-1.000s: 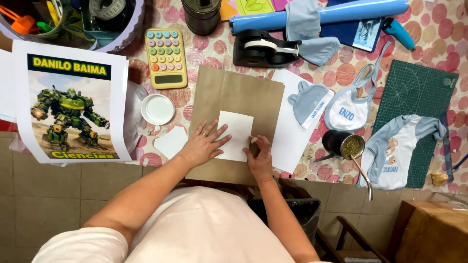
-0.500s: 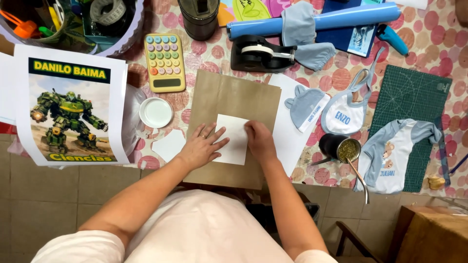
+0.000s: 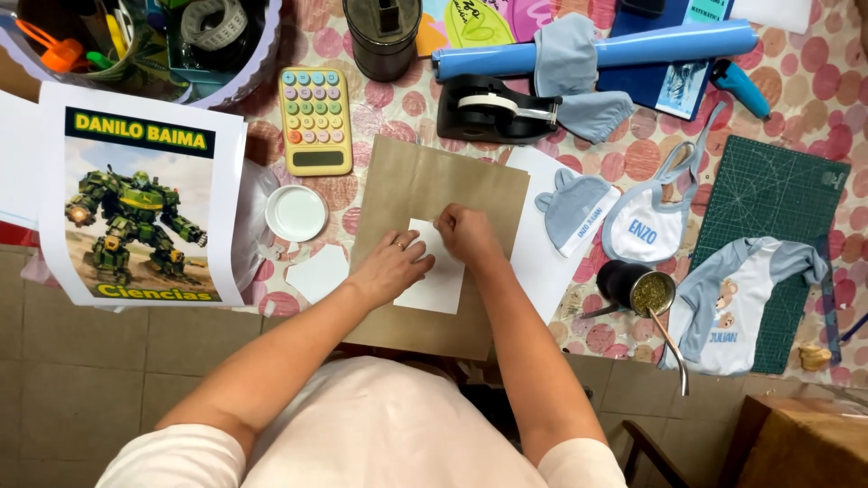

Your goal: Cutting out printed labels and using a heat press machine to apply them to paper bags

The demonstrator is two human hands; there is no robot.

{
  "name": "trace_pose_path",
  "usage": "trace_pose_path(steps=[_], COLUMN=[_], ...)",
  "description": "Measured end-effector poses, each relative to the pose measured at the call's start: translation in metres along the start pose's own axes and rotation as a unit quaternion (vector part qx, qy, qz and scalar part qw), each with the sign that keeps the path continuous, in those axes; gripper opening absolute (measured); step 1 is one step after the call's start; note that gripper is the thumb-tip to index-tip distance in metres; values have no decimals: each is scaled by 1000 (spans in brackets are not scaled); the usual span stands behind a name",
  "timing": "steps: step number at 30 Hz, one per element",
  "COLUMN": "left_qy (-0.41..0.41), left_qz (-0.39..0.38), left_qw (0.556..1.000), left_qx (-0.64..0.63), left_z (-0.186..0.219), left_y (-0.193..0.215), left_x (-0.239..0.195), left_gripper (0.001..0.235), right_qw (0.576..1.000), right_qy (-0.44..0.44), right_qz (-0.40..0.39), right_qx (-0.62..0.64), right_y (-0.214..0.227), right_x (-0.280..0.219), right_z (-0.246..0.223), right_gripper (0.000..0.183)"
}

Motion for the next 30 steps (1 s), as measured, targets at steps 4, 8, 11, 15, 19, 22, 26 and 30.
trace_pose_path(steps=[4, 8, 11, 15, 19, 22, 26, 30], left_qy=[36, 50, 24, 44, 194, 289, 475, 548], left_qz=[-25, -100, -136, -173, -146, -29, -9, 28], left_qw=[999, 993, 988, 981, 967, 952, 866, 806], left_qx=[8, 33, 75, 76, -71, -97, -157, -222], left_z=[-3, 1, 3, 5, -11, -16, -32, -43], left_y=[17, 14, -2, -5, 46, 122, 123, 123], left_x=[19, 25, 25, 28, 35, 20, -38, -45], left_gripper=[51, 49, 50, 50, 57, 59, 72, 70], right_qw=[998, 994, 990, 985, 967, 964, 944, 938], right_qy=[-42, -95, -143, -174, -246, -241, -317, -315], right_qz=[-25, -20, 3, 5, 60, 113, 85, 133], right_qx=[-32, -52, 10, -4, -14, -12, 32, 56], right_y=[-1, 12, 39, 31, 82, 90, 61, 48], right_x=[3, 1, 1, -3, -40, -94, -130, -130], right_z=[4, -1, -9, 18, 28, 76, 102, 109], right_gripper=[18, 27, 40, 39, 25, 45, 53, 53])
Point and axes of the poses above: each hand's wrist, its own x-axis towards the middle knuckle, its own y-axis out of the back of the hand, z = x × y, the point moved 7 cm from there along x, towards the middle knuckle, and after that the axes turned 13 degrees about z, right-handed, at the moved point
